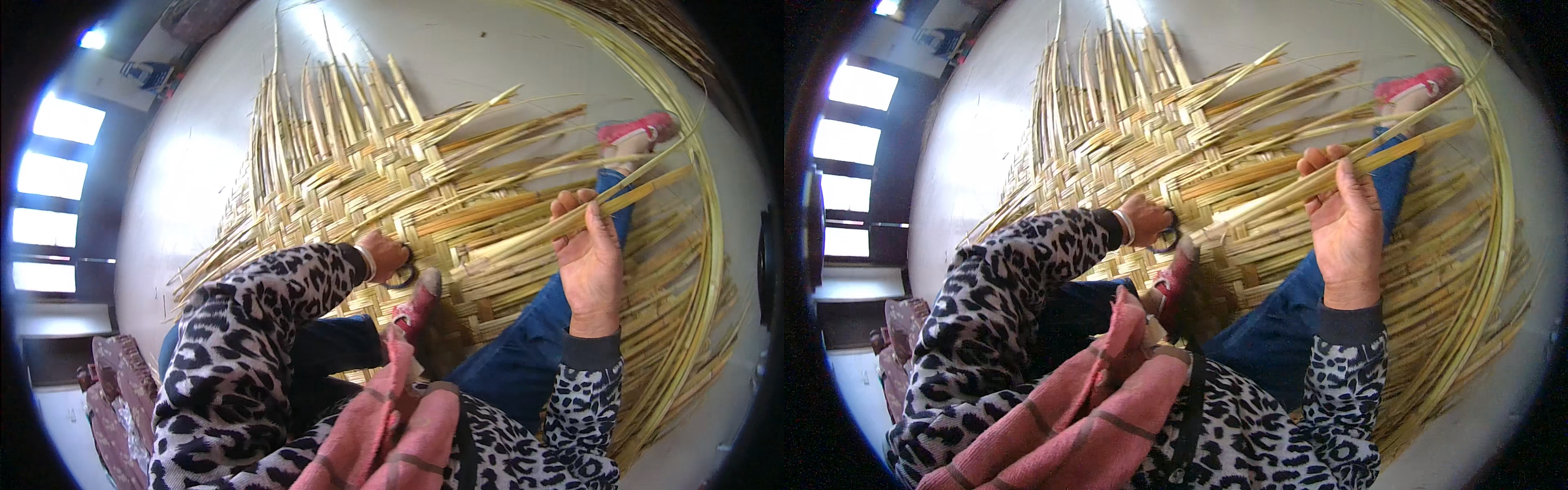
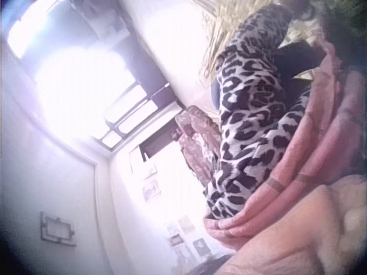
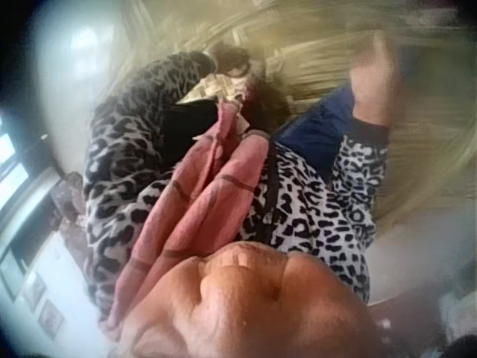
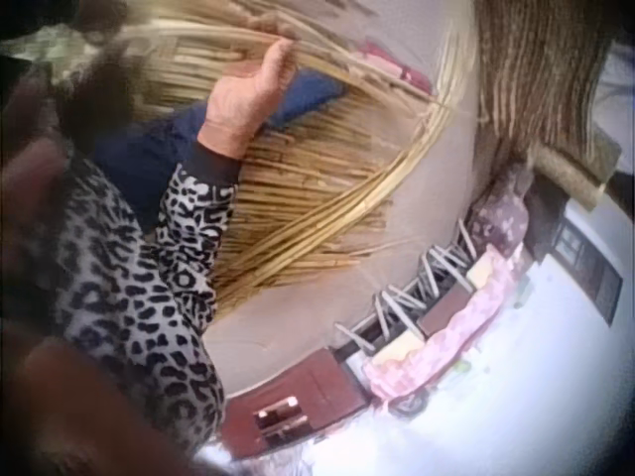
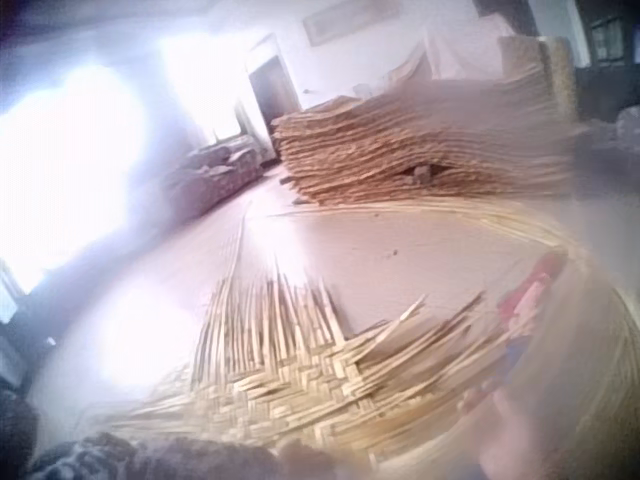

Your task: The person sits on the floor and weaves thin bamboo strips into a large circular basket base. They interlace the strips by hand, occasionally using scissors to trim excess material and adjust the weave.

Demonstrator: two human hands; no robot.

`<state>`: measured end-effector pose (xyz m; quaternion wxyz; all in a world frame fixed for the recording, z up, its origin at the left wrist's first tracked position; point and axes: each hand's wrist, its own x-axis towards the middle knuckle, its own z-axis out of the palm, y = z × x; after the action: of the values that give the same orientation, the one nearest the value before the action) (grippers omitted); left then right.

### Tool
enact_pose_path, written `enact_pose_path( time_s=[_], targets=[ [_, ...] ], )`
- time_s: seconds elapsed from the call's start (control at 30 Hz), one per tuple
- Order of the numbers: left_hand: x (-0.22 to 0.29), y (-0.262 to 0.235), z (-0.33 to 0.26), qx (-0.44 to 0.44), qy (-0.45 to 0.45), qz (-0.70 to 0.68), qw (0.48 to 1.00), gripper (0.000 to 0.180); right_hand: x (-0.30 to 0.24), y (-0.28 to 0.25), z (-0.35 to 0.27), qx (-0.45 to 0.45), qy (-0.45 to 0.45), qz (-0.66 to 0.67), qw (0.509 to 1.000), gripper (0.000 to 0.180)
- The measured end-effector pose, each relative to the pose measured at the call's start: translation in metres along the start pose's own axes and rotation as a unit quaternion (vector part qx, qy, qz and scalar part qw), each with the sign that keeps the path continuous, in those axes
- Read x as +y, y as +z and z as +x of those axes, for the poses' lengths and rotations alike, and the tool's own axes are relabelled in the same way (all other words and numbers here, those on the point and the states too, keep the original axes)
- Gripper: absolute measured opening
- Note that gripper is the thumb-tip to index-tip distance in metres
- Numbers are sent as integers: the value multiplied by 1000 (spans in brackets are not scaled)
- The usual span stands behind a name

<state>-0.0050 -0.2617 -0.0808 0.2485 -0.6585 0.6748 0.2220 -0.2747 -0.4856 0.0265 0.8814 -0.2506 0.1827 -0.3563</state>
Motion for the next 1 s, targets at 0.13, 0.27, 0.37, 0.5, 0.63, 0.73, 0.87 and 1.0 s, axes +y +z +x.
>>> enact_pose_path(
  time_s=[0.13, 0.27, 0.37, 0.5, 0.63, 0.73, 0.87, 1.0],
  targets=[
    [-46, -18, 4, -20, -59, -54, 997, 21, 42, 17, 42, -22, 71, -73, 995, 22],
    [-95, -52, 6, -57, -52, -360, 930, 41, 84, 31, 65, -44, 135, -98, 985, 19],
    [-96, -86, 4, -66, -70, -607, 789, 53, 117, 47, 73, -43, 193, -110, 974, 21],
    [-89, -137, 6, -118, 14, -684, 720, 53, 139, 67, 79, -15, 175, -29, 984, 16],
    [-102, -177, 8, -172, 11, -563, 809, 35, 133, 83, 82, 35, 138, -9, 990, 16],
    [-128, -187, -8, -114, 50, -478, 869, 31, 117, 82, 89, 57, 69, 17, 996, 16],
    [-170, -154, -62, -96, 14, -450, 888, 30, 93, 74, 90, 27, -2, 35, 999, 19],
    [-219, -69, -142, -7, -76, -499, 863, 26, 92, 89, 83, 73, 19, -31, 997, 21]
  ],
)
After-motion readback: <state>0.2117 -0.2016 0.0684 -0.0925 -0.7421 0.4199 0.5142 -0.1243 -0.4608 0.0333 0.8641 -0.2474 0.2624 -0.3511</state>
